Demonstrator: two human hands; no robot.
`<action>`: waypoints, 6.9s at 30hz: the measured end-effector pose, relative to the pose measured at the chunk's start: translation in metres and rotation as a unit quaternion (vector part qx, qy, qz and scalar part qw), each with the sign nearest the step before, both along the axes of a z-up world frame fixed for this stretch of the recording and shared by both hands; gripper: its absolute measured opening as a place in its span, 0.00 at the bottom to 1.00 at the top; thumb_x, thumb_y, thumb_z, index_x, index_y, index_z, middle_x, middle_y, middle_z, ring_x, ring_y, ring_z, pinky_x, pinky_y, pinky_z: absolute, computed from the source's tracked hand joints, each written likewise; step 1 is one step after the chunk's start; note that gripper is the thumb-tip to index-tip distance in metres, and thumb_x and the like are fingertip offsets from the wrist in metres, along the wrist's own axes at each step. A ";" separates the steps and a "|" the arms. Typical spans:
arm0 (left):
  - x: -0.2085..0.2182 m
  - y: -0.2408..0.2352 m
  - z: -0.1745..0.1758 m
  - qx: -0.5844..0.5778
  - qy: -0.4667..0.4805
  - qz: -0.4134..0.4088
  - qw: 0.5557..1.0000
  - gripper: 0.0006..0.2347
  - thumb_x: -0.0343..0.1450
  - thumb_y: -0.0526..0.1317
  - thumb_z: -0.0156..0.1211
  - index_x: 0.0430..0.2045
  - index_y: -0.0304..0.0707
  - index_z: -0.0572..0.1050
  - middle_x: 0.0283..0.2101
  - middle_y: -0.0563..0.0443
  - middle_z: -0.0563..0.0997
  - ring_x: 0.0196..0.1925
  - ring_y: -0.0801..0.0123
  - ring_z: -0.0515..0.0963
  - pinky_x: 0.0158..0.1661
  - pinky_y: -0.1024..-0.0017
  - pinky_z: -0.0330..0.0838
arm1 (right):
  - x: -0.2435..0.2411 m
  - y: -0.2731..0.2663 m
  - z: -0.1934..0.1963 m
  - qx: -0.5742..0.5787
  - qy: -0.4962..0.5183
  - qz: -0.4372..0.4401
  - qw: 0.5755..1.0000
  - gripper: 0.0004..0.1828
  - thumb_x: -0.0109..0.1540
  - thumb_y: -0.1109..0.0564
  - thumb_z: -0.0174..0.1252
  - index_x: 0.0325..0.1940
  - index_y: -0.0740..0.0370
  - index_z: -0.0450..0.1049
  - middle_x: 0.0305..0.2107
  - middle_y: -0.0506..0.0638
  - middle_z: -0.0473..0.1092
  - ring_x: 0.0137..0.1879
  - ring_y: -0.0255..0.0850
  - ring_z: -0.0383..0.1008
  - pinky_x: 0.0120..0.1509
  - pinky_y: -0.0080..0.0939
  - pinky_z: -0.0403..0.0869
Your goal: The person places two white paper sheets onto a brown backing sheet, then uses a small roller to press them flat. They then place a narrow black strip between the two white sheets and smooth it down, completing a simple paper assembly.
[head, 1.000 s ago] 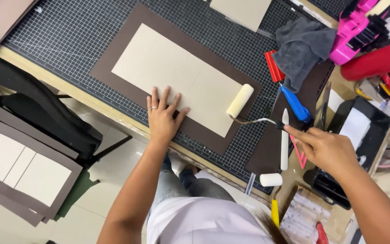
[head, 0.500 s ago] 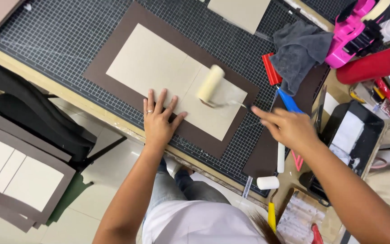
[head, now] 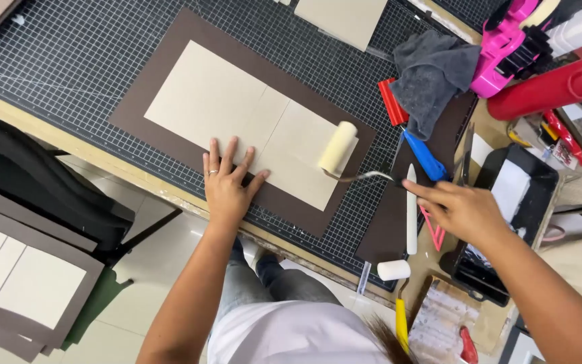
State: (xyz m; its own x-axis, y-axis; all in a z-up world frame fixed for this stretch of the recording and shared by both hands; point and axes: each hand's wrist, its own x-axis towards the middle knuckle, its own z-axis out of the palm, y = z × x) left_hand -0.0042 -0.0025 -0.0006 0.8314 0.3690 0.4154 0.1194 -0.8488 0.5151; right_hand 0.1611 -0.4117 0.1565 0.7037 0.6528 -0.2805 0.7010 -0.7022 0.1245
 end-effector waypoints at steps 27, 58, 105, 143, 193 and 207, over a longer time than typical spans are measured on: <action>0.006 -0.006 -0.033 -0.040 0.044 0.055 0.997 0.24 0.65 0.61 0.69 0.56 0.64 0.79 0.66 0.59 0.74 0.77 0.50 0.58 0.74 0.53 0.48 | 0.028 0.190 -0.022 0.115 -0.018 0.073 0.991 0.21 0.67 0.42 0.56 0.65 0.22 0.74 0.24 0.43 0.76 0.31 0.44 0.80 0.36 0.43 0.77; 0.010 -0.011 -0.026 -0.064 -0.012 0.066 0.996 0.23 0.64 0.57 0.71 0.52 0.53 0.81 0.63 0.52 0.77 0.75 0.47 0.63 0.74 0.53 0.52 | 0.034 0.290 0.003 0.045 -0.013 0.100 0.994 0.20 0.66 0.43 0.58 0.63 0.30 0.79 0.27 0.51 0.79 0.34 0.51 0.82 0.39 0.47 0.78; 0.005 -0.006 -0.022 -0.026 -0.002 0.052 0.998 0.22 0.65 0.57 0.72 0.51 0.54 0.82 0.60 0.54 0.79 0.73 0.50 0.64 0.73 0.55 0.53 | 0.000 0.161 0.007 0.021 -0.013 0.037 0.999 0.24 0.66 0.40 0.53 0.67 0.21 0.72 0.29 0.48 0.78 0.39 0.51 0.82 0.46 0.51 0.78; 0.001 0.000 -0.005 0.004 -0.043 -0.010 0.999 0.17 0.70 0.51 0.73 0.47 0.44 0.84 0.60 0.45 0.78 0.70 0.38 0.68 0.64 0.37 0.64 | -0.024 0.003 0.011 0.003 -0.007 -0.011 1.000 0.26 0.67 0.39 0.52 0.71 0.18 0.66 0.23 0.33 0.66 0.24 0.36 0.67 0.21 0.41 0.68; 0.007 0.062 -0.007 -0.098 0.075 -0.054 0.991 0.20 0.76 0.31 0.49 0.65 0.42 0.69 0.61 0.31 0.76 0.57 0.37 0.78 0.50 0.47 0.76 | -0.045 0.148 0.023 -0.037 0.062 0.049 0.996 0.29 0.66 0.43 0.52 0.72 0.19 0.64 0.24 0.41 0.71 0.26 0.46 0.74 0.22 0.49 0.66; 0.060 0.184 -0.040 -0.028 0.137 0.135 0.981 0.14 0.64 0.31 0.63 0.43 0.29 0.79 0.46 0.38 0.72 0.53 0.37 0.67 0.46 0.49 0.74 | -0.040 0.193 0.022 -0.036 0.043 0.071 0.996 0.29 0.66 0.43 0.52 0.72 0.20 0.65 0.23 0.40 0.68 0.23 0.46 0.71 0.21 0.48 0.65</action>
